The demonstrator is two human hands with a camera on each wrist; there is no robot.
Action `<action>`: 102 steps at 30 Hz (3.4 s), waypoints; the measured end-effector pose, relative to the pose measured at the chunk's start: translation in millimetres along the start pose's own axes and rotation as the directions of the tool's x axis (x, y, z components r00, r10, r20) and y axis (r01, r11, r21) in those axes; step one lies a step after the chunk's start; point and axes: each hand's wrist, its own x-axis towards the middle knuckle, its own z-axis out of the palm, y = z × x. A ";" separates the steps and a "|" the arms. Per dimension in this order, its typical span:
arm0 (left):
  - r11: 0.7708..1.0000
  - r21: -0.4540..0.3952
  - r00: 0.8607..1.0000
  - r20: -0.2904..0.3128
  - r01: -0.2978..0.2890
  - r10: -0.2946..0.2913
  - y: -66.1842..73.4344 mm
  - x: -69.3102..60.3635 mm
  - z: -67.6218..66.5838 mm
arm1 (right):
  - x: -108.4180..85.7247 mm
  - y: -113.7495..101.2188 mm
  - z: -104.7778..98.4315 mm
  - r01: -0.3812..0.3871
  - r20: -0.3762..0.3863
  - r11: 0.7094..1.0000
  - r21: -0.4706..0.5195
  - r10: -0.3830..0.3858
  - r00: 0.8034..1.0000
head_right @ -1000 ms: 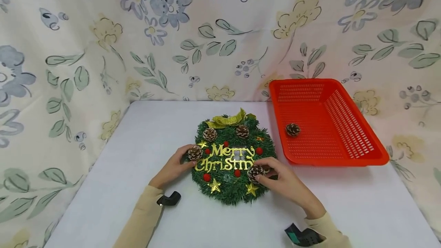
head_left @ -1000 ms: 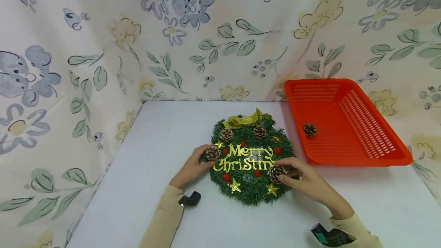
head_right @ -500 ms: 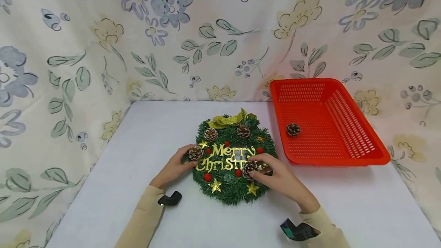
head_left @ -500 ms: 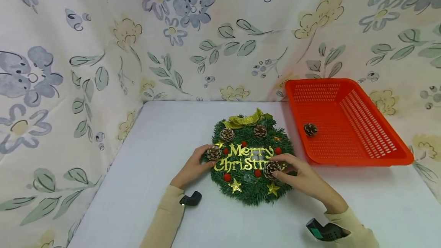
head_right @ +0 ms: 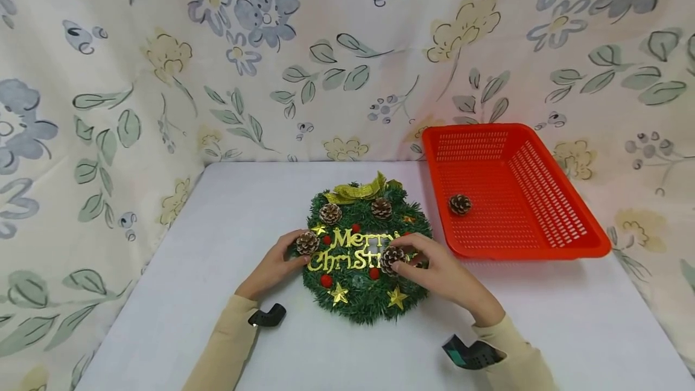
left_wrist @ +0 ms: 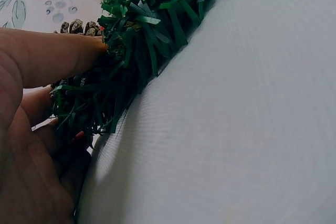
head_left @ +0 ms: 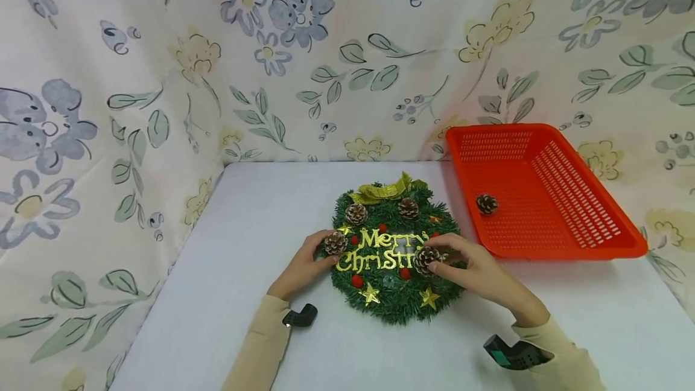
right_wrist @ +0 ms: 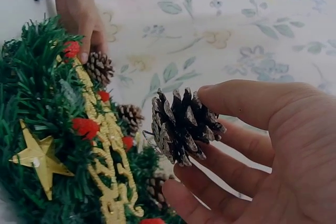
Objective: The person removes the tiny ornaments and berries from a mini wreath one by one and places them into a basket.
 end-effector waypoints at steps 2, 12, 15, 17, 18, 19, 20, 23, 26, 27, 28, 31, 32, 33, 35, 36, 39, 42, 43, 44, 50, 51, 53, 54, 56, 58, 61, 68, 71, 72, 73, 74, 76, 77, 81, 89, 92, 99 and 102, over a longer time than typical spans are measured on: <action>1.000 -0.001 1.000 -0.002 -0.001 0.001 0.3 0.2 -0.4 | 2.1 -1.2 -1.7 0.024 -0.015 1.000 -0.021 -0.024 1.000; 1.000 0.000 1.000 -0.007 0.003 -0.003 2.5 -1.0 -1.1 | 8.8 -7.2 -10.4 -0.019 -0.030 0.999 -0.034 0.018 0.999; 1.000 -0.001 1.000 -0.011 0.000 0.000 3.1 -0.6 -1.2 | 10.8 -9.9 -13.3 -0.036 -0.037 0.999 -0.018 0.035 0.999; 1.000 -0.001 1.000 -0.014 0.000 0.000 3.0 -0.2 -1.1 | 12.3 -11.7 -15.3 -0.044 -0.039 0.999 -0.011 0.043 0.998; 1.000 0.000 1.000 -0.015 0.001 -0.001 2.9 0.0 -1.1 | 13.1 -12.5 -16.2 -0.044 -0.040 0.999 -0.012 0.043 0.998; 1.000 0.001 1.000 -0.015 0.002 -0.002 2.7 0.1 -0.9 | 13.8 -13.0 -16.9 -0.043 -0.040 0.999 -0.010 0.043 0.998; 1.000 0.001 1.000 -0.017 0.005 -0.005 2.4 0.1 -0.8 | 14.5 -13.5 -17.6 -0.043 -0.038 0.999 -0.007 0.043 0.998; 1.000 0.014 1.000 -0.018 0.011 -0.011 1.1 -0.2 0.1 | 15.9 -13.8 -19.1 -0.044 -0.032 0.999 0.004 0.044 0.999; 1.000 0.024 1.000 -0.022 0.017 -0.017 0.3 -0.2 0.5 | 18.0 -12.6 -20.4 -0.035 -0.028 0.999 0.003 0.035 0.999; 0.999 0.028 1.000 -0.024 0.020 -0.020 0.3 -0.1 0.4 | 18.8 -12.0 -21.0 -0.027 -0.027 1.000 0.000 0.027 0.999; 0.999 0.024 0.999 -0.023 0.023 -0.022 0.3 -0.5 0.9 | 18.8 -11.6 -21.4 -0.026 -0.026 1.000 -0.002 0.026 0.999; 0.999 0.018 0.999 -0.027 0.034 -0.034 1.2 -1.3 1.8 | 18.8 -10.7 -23.5 -0.029 -0.023 1.000 -0.004 0.029 0.999; 0.999 0.018 0.999 -0.029 0.035 -0.034 1.3 -1.5 2.1 | 18.8 -10.9 -24.5 -0.037 -0.020 0.999 -0.003 0.036 0.999; 0.999 0.016 0.999 -0.030 0.034 -0.033 1.7 -1.8 2.2 | 18.9 -11.0 -25.5 -0.042 -0.019 0.999 -0.005 0.042 0.999; 0.999 0.020 0.999 -0.031 0.036 -0.035 2.0 -2.0 2.5 | 19.3 -11.7 -27.6 -0.063 -0.016 0.998 -0.007 0.063 0.998; 0.999 0.021 0.999 -0.032 0.036 -0.036 2.1 -2.0 2.6 | 19.6 -12.3 -28.7 -0.070 -0.015 0.997 -0.010 0.070 0.997; 0.999 0.020 0.999 -0.032 0.039 -0.039 2.5 -1.8 2.4 | 21.5 -14.2 -31.8 -0.089 -0.019 0.996 -0.031 0.089 0.996; 0.999 0.017 0.999 -0.032 0.035 -0.034 2.1 -1.7 2.2 | 23.2 -16.1 -34.5 -0.104 -0.026 0.994 -0.040 0.103 0.994; 0.999 0.016 0.999 -0.032 0.032 -0.032 1.4 -1.5 2.1 | 23.5 -16.4 -35.4 -0.106 -0.030 0.993 -0.043 0.105 0.994; 0.999 0.015 0.999 -0.031 0.029 -0.028 0.9 -1.5 2.1 | 23.5 -16.9 -36.4 -0.114 -0.032 0.992 -0.045 0.113 0.993; 1.000 0.014 0.999 -0.034 0.017 -0.016 -1.7 -1.4 2.9 | 22.5 -17.1 -40.9 -0.130 -0.051 0.988 -0.079 0.127 0.991; 1.000 0.015 0.999 -0.035 0.016 -0.015 -1.4 -1.3 2.9 | 22.6 -17.1 -41.6 -0.132 -0.056 0.987 -0.089 0.127 0.990; 1.000 0.016 0.999 -0.035 0.015 -0.014 -1.0 -1.5 2.5 | 23.1 -17.7 -43.8 -0.146 -0.068 0.983 -0.111 0.139 0.988; 1.000 0.016 0.999 -0.035 0.012 -0.011 -0.8 -1.5 2.3 | 23.4 -18.2 -44.9 -0.153 -0.071 0.981 -0.120 0.145 0.987; 1.000 0.015 0.999 -0.035 0.011 -0.011 -0.5 -1.2 2.0 | 24.1 -19.1 -47.0 -0.170 -0.076 0.976 -0.133 0.161 0.984; 1.000 0.013 0.999 -0.033 0.017 -0.016 0.0 -0.9 1.8 | 24.5 -19.8 -48.9 -0.181 -0.077 0.974 -0.137 0.171 0.982; 1.000 0.019 0.999 -0.034 0.022 -0.021 0.3 0.3 1.8 | 24.7 -20.6 -51.1 -0.189 -0.074 0.972 -0.139 0.180 0.981; 1.000 0.018 0.999 -0.035 0.020 -0.019 0.6 0.6 2.5 | 23.6 -23.7 -56.2 -0.183 -0.089 0.970 -0.160 0.170 0.981; 1.000 0.012 0.999 -0.029 0.021 -0.020 -0.7 0.3 2.8 | 23.9 -23.3 -58.9 -0.182 -0.097 0.967 -0.178 0.166 0.981; 1.000 0.009 0.999 -0.028 0.018 -0.018 -1.2 0.2 2.9 | 24.1 -23.1 -59.8 -0.178 -0.098 0.966 -0.187 0.162 0.982; 1.000 0.008 0.999 -0.028 0.017 -0.017 -1.6 0.2 2.9 | 24.2 -22.9 -60.7 -0.176 -0.097 0.966 -0.191 0.160 0.982; 1.000 0.007 0.999 -0.027 0.017 -0.016 -1.9 0.1 2.9 | 24.5 -22.6 -61.6 -0.176 -0.098 0.965 -0.194 0.159 0.982; 1.000 0.009 0.999 -0.030 0.015 -0.015 -2.1 0.2 2.9 | 25.0 -22.5 -63.4 -0.166 -0.097 0.966 -0.200 0.149 0.984; 1.000 0.011 0.999 -0.032 0.011 -0.010 -2.0 0.2 2.8 | 25.1 -22.6 -64.6 -0.162 -0.098 0.966 -0.203 0.144 0.985; 1.000 0.015 0.999 -0.036 0.009 -0.009 -1.2 0.4 2.3 | 25.4 -23.6 -70.1 -0.127 -0.106 0.970 -0.207 0.107 0.989; 1.000 -0.010 0.999 -0.036 0.008 -0.009 -1.1 0.4 2.1 | 23.8 -25.1 -78.7 -0.097 -0.124 0.976 -0.194 0.074 0.990; 1.000 -0.019 0.999 -0.034 0.008 -0.009 -2.6 0.5 1.8 | 23.1 -25.8 -79.9 -0.101 -0.127 0.975 -0.196 0.077 0.989; 1.000 -0.013 0.999 -0.035 0.010 -0.010 -2.8 1.1 2.1 | 22.1 -25.6 -84.5 -0.101 -0.150 0.974 -0.205 0.071 0.986; 1.000 -0.007 0.999 -0.036 0.018 -0.018 -2.2 0.7 2.4 | 21.7 -24.4 -87.6 -0.097 -0.160 0.973 -0.207 0.064 0.985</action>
